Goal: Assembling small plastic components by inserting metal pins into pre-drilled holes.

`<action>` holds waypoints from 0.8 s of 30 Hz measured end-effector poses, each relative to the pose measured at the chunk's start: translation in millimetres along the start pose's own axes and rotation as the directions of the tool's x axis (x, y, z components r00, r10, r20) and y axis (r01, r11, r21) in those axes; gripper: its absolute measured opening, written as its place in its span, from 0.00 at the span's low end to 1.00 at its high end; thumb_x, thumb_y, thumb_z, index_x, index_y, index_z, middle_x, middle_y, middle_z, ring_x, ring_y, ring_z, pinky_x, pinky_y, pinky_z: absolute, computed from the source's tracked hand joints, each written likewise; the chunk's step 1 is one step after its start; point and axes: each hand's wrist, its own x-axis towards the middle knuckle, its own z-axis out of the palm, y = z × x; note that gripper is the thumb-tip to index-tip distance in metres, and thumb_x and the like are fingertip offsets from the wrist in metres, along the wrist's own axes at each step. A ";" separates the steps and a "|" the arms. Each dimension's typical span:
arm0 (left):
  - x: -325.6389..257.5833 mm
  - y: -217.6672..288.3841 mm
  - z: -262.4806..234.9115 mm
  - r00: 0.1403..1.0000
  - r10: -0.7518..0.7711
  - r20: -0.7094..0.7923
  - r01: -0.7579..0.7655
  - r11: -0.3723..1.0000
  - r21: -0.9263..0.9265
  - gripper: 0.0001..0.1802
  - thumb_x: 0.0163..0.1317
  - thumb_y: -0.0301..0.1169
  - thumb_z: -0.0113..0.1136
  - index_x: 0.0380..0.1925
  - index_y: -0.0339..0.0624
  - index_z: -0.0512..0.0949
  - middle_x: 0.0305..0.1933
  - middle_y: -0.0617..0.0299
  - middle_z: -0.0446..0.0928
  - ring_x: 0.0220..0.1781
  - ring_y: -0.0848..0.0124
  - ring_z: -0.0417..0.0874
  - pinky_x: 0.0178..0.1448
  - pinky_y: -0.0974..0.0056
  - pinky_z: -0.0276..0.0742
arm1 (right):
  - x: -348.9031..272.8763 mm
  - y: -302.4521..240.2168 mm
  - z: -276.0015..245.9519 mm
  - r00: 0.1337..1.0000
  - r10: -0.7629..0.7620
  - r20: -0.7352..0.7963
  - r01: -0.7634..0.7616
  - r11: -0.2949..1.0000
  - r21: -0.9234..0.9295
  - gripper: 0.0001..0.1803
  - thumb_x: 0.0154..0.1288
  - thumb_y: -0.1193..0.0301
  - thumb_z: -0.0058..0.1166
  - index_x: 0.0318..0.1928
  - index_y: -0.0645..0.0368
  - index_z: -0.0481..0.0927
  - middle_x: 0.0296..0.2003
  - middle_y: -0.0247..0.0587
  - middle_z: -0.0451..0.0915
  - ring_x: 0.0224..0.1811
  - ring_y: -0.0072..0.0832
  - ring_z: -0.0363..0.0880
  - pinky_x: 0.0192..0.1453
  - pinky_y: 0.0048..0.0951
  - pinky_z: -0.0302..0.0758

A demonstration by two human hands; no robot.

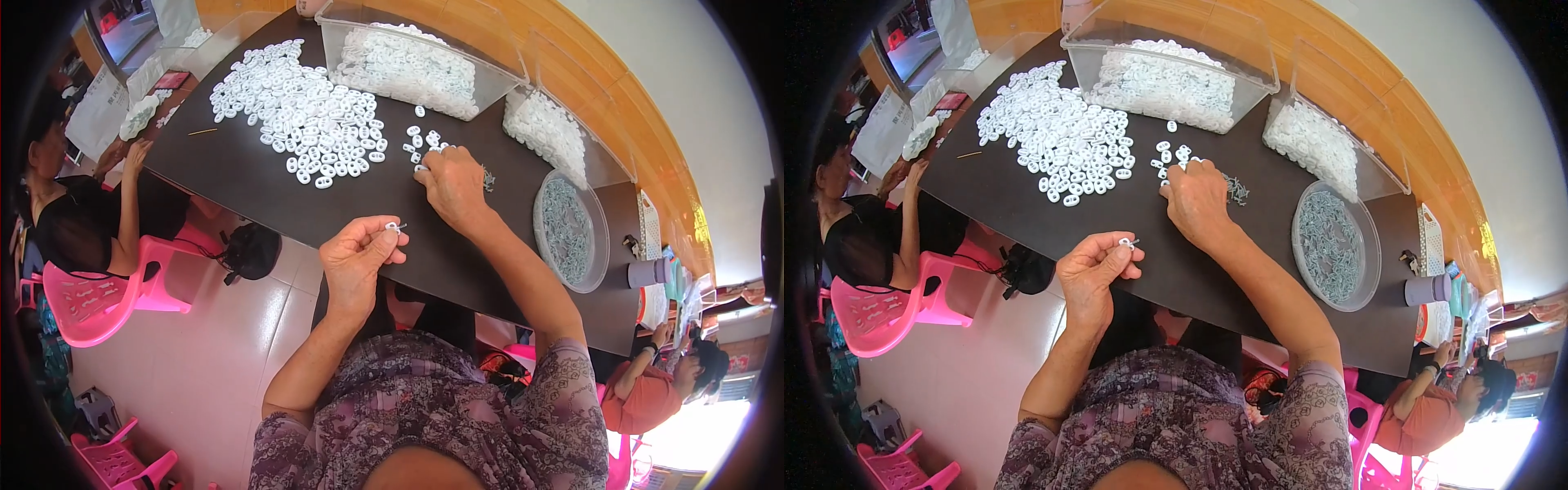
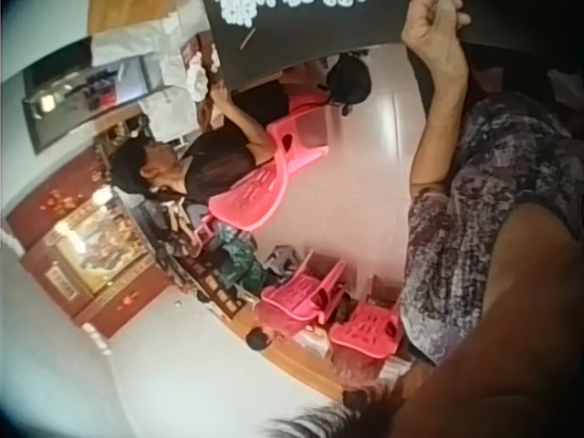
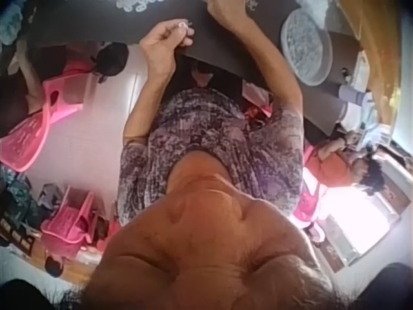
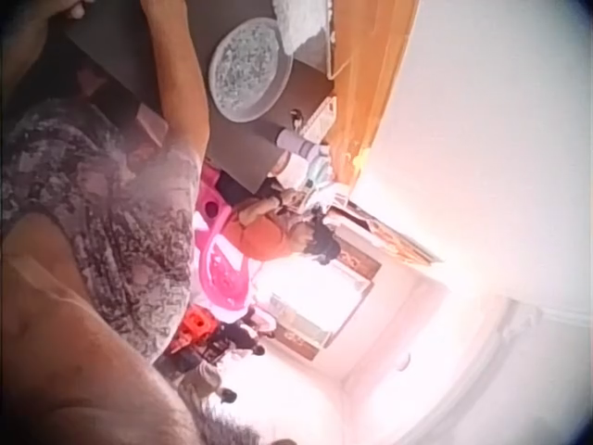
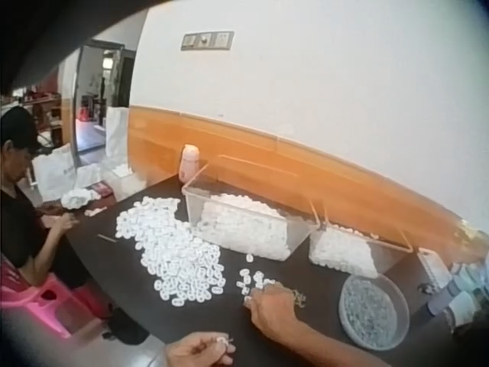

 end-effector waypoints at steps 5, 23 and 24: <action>-0.8 0.3 -0.7 1.000 -0.008 -0.005 0.008 1.000 0.004 0.09 0.60 0.24 0.58 0.39 0.29 0.78 0.30 0.54 0.81 0.25 0.76 0.79 0.33 0.74 0.75 | -1.8 1.4 -1.6 0.997 -0.080 -0.012 0.081 0.996 0.031 0.06 0.51 0.72 0.60 0.25 0.59 0.76 0.23 0.42 0.74 0.30 0.42 0.72 0.33 0.41 0.69; -0.5 2.2 5.9 0.998 0.031 -0.061 -0.031 1.000 0.001 0.08 0.62 0.25 0.57 0.38 0.30 0.77 0.33 0.56 0.80 0.31 0.72 0.82 0.36 0.73 0.73 | -42.5 -39.3 -49.8 0.996 -0.017 0.092 -0.037 0.831 0.555 0.06 0.53 0.79 0.59 0.34 0.62 0.77 0.29 0.38 0.77 0.26 0.24 0.74 0.29 0.23 0.71; -0.6 2.1 5.8 0.997 0.040 -0.063 -0.040 0.999 0.003 0.08 0.62 0.24 0.56 0.38 0.30 0.77 0.34 0.56 0.80 0.31 0.72 0.82 0.36 0.73 0.73 | -43.3 -39.7 -50.1 0.996 -0.063 0.065 0.015 0.817 0.576 0.06 0.53 0.80 0.59 0.34 0.62 0.77 0.31 0.38 0.77 0.28 0.24 0.74 0.29 0.23 0.71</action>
